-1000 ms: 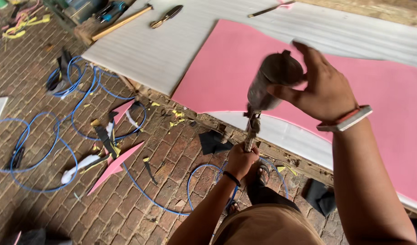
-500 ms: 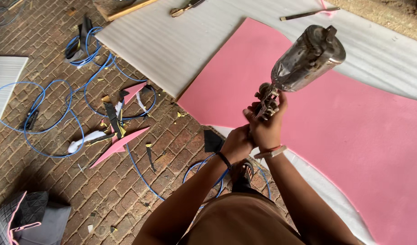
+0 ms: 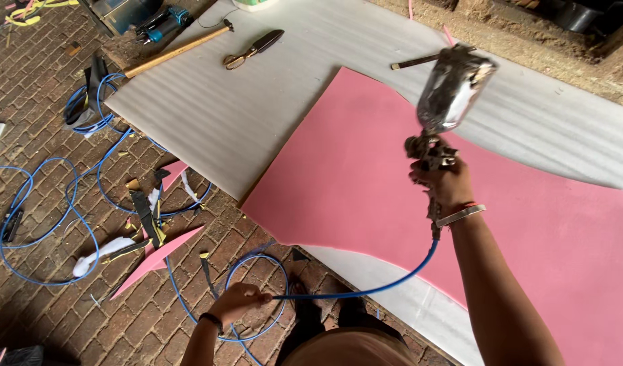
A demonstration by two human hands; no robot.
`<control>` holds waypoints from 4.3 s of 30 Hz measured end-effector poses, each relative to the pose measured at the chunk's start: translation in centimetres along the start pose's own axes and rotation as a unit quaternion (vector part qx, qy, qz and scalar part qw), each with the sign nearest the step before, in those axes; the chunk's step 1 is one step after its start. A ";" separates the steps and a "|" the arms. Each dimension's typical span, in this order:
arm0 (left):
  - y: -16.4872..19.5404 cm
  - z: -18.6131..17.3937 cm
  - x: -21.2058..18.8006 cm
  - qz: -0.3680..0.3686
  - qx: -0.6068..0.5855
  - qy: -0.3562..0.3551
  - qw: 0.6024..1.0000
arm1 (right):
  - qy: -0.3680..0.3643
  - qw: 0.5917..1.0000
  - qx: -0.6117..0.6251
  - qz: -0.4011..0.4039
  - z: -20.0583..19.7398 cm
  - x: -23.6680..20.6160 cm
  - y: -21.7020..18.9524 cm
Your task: The person handles a cut piece of pink foam, pours adhesive from a metal can into a cup, and uses a spray gun to apply glue onto the foam. They lay tan fabric and gray fabric over the glued foam, press the layers flat with their hands, spray more adhesive, and finally pick up a black fabric piece from the floor.
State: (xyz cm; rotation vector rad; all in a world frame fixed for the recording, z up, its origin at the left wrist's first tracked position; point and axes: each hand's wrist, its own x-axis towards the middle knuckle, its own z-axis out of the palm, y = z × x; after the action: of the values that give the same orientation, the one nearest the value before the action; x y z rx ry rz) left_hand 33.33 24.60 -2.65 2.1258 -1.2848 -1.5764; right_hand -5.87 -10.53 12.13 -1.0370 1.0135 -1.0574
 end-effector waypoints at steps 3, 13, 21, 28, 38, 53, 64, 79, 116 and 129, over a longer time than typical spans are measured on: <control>1.7 -4.2 -0.3 -0.015 0.061 0.107 0.992 | -0.033 0.997 -0.059 0.023 3.5 0.2 2.4; 5.3 -12.4 -0.3 0.009 -0.052 0.250 0.967 | 0.001 0.991 -0.125 0.038 12.8 5.2 1.7; 6.8 -12.0 1.8 0.001 -0.023 0.240 0.970 | 0.082 0.982 -0.170 -0.029 13.1 9.8 -1.7; 9.4 -10.6 2.9 -0.011 -0.024 0.231 0.973 | 0.136 0.976 -0.169 -0.034 10.1 10.8 -3.3; 13.7 -6.2 3.7 0.048 0.008 0.219 0.975 | 0.182 0.972 -0.150 -0.010 -0.2 6.7 -2.9; 26.8 4.3 3.4 0.128 0.153 0.151 0.968 | 0.294 0.942 -0.159 0.024 -20.0 -4.9 -2.7; 33.9 14.7 3.6 0.127 0.235 0.059 0.962 | 0.425 0.897 -0.118 0.035 -34.3 -13.9 -4.2; 39.3 22.3 1.9 0.123 0.241 -0.008 0.963 | 0.546 0.827 -0.124 -0.041 -43.2 -21.7 -8.0; 18.8 17.1 -11.2 0.250 0.230 -0.139 0.930 | 0.630 0.773 -0.065 0.020 -19.5 -61.4 5.2; 8.9 6.1 -6.6 0.264 0.085 -0.003 0.961 | 0.438 0.897 -0.053 -0.009 -9.5 -46.1 4.8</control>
State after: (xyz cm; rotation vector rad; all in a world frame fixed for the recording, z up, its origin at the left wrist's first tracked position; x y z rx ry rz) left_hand 23.11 26.01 4.72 1.6517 -1.8524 -1.2784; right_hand -22.82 33.68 11.78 -0.6279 1.7963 -1.5455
